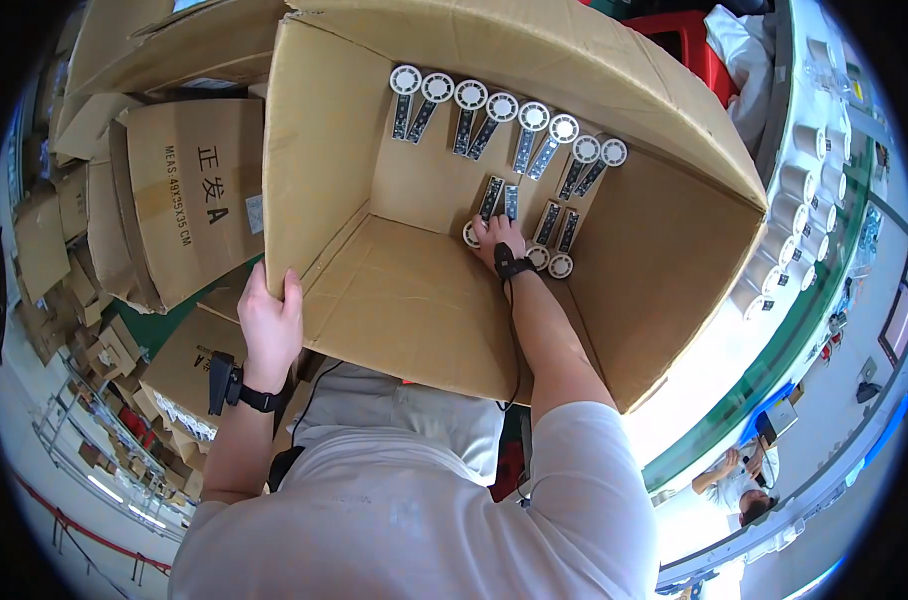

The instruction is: Assembling and packing small manufactured components on a production line.

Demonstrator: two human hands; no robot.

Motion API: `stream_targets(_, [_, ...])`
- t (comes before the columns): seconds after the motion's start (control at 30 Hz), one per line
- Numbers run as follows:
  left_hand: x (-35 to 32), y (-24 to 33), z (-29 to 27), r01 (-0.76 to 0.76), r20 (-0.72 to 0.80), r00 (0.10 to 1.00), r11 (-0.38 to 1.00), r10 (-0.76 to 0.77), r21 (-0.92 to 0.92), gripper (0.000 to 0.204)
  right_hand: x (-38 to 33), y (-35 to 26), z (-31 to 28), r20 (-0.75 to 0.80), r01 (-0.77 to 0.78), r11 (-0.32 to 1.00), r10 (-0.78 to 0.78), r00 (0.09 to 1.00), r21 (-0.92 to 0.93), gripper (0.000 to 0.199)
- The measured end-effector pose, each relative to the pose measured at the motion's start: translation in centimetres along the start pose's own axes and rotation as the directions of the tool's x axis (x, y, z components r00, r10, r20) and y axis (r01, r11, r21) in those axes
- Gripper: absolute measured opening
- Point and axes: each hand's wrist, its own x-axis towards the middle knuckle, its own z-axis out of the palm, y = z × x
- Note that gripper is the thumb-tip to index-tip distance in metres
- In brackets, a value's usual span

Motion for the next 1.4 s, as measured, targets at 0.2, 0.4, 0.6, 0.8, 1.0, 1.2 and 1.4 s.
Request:
stream_targets(0.2, [0.2, 0.7, -0.1, 0.019, 0.033, 0.999, 0.999, -0.020, 0.033, 0.020, -1.4, -0.1, -1.4, 0.188, -0.177, 0.976, 0.152, 0.970, 0.124, 0.059])
stream_targets(0.4, [-0.2, 0.3, -0.1, -0.059, -0.070, 0.996, 0.998, 0.060, 0.006, 0.023, -8.1, -1.9, -16.1, -0.115, -0.122, 0.867, 0.201, 0.973, 0.484, 0.039])
stream_targets(0.6, [-0.1, -2.2, 0.7, -0.039, -0.070, 0.997, 0.999, 0.041, 0.039, 0.028, -22.7, 5.7, -33.0, -0.528, -0.045, 0.664, 0.633, 0.566, 0.747, 0.021])
stream_targets(0.8, [0.7, -1.5, 0.8, -0.031, -0.088, 0.995, 0.996, 0.038, 0.078, 0.030, -27.1, 23.7, -27.8, -0.730, -0.715, 0.618, 0.645, 0.224, 0.327, 0.049])
stream_targets(1.0, [-0.2, -1.9, 0.8, 0.043, -0.174, 0.985, 0.989, -0.018, 0.138, 0.034, -23.7, 25.1, -24.3, -0.559, -0.797, 0.473, 0.802, 0.212, 0.376, 0.064])
stream_targets(1.2, [0.6, -0.9, 2.0, 0.074, -0.143, 0.989, 0.976, -0.045, 0.205, 0.037, -25.1, 27.1, -24.2, -0.527, -0.781, 0.472, 0.821, 0.220, 0.409, 0.061])
stream_targets(1.4, [-0.2, 0.9, 0.6, 0.130, -0.126, 0.987, 0.958, -0.100, 0.254, 0.036, -30.0, 21.5, -29.4, -0.633, -0.725, 0.589, 0.723, 0.276, 0.357, 0.053])
